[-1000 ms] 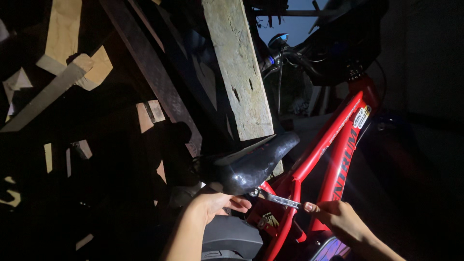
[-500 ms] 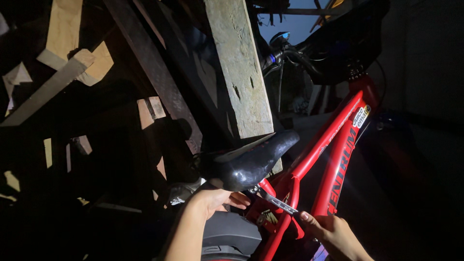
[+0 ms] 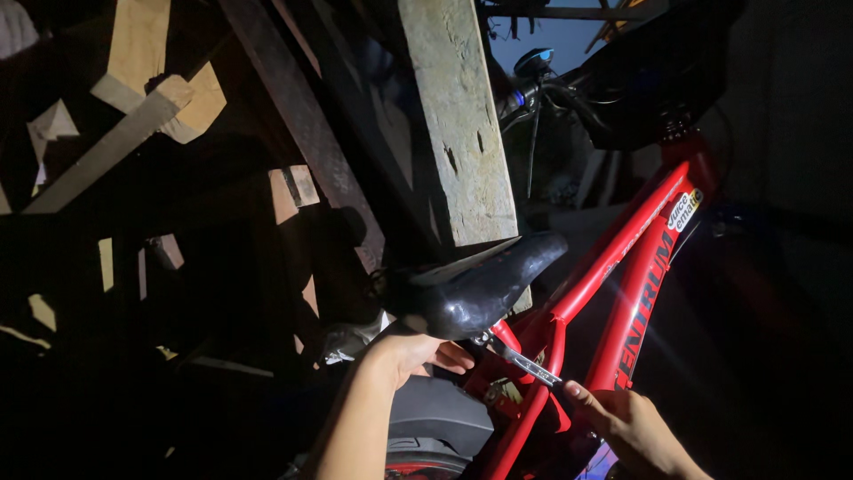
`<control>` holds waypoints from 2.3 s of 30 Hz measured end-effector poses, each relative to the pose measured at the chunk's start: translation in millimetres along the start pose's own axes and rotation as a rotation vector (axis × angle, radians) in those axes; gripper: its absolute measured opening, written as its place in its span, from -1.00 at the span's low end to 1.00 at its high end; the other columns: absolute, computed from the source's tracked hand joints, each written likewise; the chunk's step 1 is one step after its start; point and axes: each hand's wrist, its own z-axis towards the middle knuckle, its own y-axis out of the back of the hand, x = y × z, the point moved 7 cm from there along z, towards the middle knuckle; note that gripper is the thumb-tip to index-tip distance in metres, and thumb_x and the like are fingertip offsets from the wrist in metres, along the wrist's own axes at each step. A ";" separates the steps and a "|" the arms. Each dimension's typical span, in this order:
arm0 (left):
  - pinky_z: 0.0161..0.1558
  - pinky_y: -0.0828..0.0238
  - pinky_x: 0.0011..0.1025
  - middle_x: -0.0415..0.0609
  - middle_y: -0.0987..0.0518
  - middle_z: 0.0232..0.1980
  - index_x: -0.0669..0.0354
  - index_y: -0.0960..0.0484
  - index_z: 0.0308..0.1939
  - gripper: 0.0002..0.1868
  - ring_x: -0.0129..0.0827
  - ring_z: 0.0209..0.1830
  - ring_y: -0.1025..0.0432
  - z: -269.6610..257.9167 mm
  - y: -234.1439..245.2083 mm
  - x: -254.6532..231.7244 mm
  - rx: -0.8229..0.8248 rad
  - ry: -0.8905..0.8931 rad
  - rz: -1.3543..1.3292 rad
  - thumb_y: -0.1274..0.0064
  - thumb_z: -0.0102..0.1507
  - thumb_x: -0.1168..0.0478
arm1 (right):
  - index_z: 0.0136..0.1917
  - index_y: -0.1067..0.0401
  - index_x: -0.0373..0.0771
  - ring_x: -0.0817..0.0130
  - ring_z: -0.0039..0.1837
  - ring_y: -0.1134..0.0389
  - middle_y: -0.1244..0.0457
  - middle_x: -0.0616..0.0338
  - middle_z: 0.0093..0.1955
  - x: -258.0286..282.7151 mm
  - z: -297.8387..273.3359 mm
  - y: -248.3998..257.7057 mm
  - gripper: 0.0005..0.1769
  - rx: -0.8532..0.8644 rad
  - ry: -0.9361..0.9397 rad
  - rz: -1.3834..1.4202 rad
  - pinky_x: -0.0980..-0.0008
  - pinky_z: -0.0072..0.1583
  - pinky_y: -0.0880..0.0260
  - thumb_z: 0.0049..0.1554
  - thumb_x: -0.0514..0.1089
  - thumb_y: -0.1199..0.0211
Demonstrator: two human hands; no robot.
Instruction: The person uses a wrench to loosen and tighten the seat clamp bolt of a red children's bicycle, holding the saddle steady with the other hand and repositioning the seat while working on the bolt.
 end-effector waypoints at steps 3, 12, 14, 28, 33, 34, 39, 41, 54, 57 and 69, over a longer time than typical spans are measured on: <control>0.48 0.01 0.17 -0.14 -0.74 -0.19 0.02 -0.72 -0.28 -0.36 -0.36 -0.02 -0.59 0.9 0.5 0.4 -0.004 0.011 -0.009 0.30 0.37 -0.33 | -0.36 -0.58 -0.39 0.35 -0.33 -0.19 -0.24 0.11 -0.48 -5.8 5.8 -5.2 -0.20 -0.005 0.003 0.005 0.23 -0.19 -0.30 0.12 0.44 -0.13; 0.49 -0.04 -0.01 -0.23 -0.77 -0.15 -0.06 -0.81 -0.24 -0.68 -0.56 -0.02 -0.56 17.4 0.9 17.4 0.050 0.005 -0.009 0.09 0.30 0.06 | -0.30 -0.56 -0.49 0.36 -0.37 -0.03 -0.07 0.09 -0.47 -4.5 24.6 39.6 -0.42 -0.108 0.221 0.073 0.21 -0.31 -0.15 0.11 0.16 -0.45; 0.51 0.02 -0.07 -0.21 -0.78 -0.18 -0.01 -0.81 -0.28 -0.66 -0.46 -0.03 -0.60 17.1 1.0 14.5 0.061 -0.087 -0.019 0.11 0.28 0.07 | -0.28 -0.56 -0.45 0.41 -0.37 -0.04 -0.10 0.13 -0.49 -5.1 22.6 46.1 -0.46 -0.112 0.300 0.057 0.23 -0.33 -0.19 0.09 0.15 -0.45; 0.07 -0.30 -0.13 -0.17 -0.70 0.01 -0.01 -0.61 0.09 -0.59 -0.34 0.03 -0.57 10.1 13.7 8.9 -0.107 -0.051 -0.193 0.11 0.35 -0.11 | -0.03 -0.29 -0.34 0.29 -0.26 -0.44 -0.41 0.04 -0.26 18.0 15.6 27.7 -0.87 -0.339 0.453 0.900 0.35 -0.21 -0.43 0.17 -0.23 -0.11; -0.14 -0.38 -0.29 -0.11 -0.75 0.00 0.06 -0.64 0.15 -0.48 -0.29 -0.06 -0.61 27.2 29.9 22.6 -0.108 -0.048 -0.290 0.16 0.33 -0.16 | 0.05 -0.18 -0.26 0.38 -0.41 -0.16 -0.18 0.12 -0.31 110.7 0.5 71.0 -0.75 -0.329 0.364 1.000 0.33 -0.41 -0.11 0.24 -0.16 -0.21; -0.18 -0.40 -0.33 -0.09 -0.76 -0.01 0.07 -0.64 0.16 -0.46 -0.28 -0.07 -0.62 31.2 31.7 25.2 -0.091 -0.039 -0.291 0.17 0.33 -0.18 | -0.05 -0.20 -0.27 0.44 -0.43 -0.12 -0.16 0.15 -0.34 127.8 3.5 77.4 -0.74 -0.295 0.317 1.073 0.36 -0.42 -0.08 0.21 -0.11 -0.23; -0.15 -0.41 -0.16 0.01 -0.69 0.15 0.13 -0.57 0.27 -0.39 -0.18 0.07 -0.60 32.0 23.8 28.8 0.065 -0.142 -0.267 -0.04 0.26 -0.14 | -0.02 -0.51 -0.12 0.58 -0.38 -0.12 -0.26 0.25 -0.26 199.0 19.2 91.6 -0.61 -0.323 0.241 0.960 0.55 -0.36 -0.06 0.06 0.19 -0.36; -0.09 -0.41 -0.08 0.03 -0.63 0.20 0.10 -0.49 0.32 -0.35 -0.14 0.11 -0.57 28.1 20.1 28.3 0.056 -0.168 -0.286 -0.01 0.24 -0.15 | -0.02 -0.35 -0.36 0.40 -0.40 -0.04 -0.09 0.10 -0.25 211.5 26.2 87.5 -0.41 -0.274 0.193 0.915 0.40 -0.40 0.04 0.13 0.23 -0.40; 0.28 -0.06 0.04 -0.02 -0.46 0.41 0.03 -0.31 0.45 -0.40 -0.14 0.35 -0.42 3.7 16.1 19.9 -0.061 -0.051 -0.321 0.13 0.32 0.01 | 0.02 -0.47 -0.27 0.29 -0.31 -0.16 -0.27 0.09 -0.26 148.3 67.3 66.1 -0.37 -0.304 -0.058 0.905 0.17 -0.21 -0.22 0.14 0.37 -0.32; 0.36 0.02 0.07 -0.03 -0.42 0.46 0.01 -0.26 0.48 -0.40 -0.14 0.40 -0.39 5.5 15.1 18.3 -0.083 -0.039 -0.318 0.16 0.34 0.04 | -0.13 -0.47 -0.44 0.31 -0.30 -0.27 -0.29 0.06 -0.31 114.4 27.8 70.8 -0.33 -0.701 0.089 0.653 0.23 -0.21 -0.33 0.22 0.32 -0.28; 0.54 -0.03 0.05 0.09 -0.21 0.57 0.05 -0.27 0.51 -0.31 0.10 0.52 -0.13 81.0 28.2 95.9 -0.229 0.101 -0.398 -0.07 0.29 0.34 | -0.27 -0.55 -0.47 0.34 -0.46 -0.18 -0.25 0.11 -0.43 99.5 23.2 -6.5 -0.72 -0.349 -0.048 1.013 0.28 -0.40 -0.13 0.01 -0.15 -0.46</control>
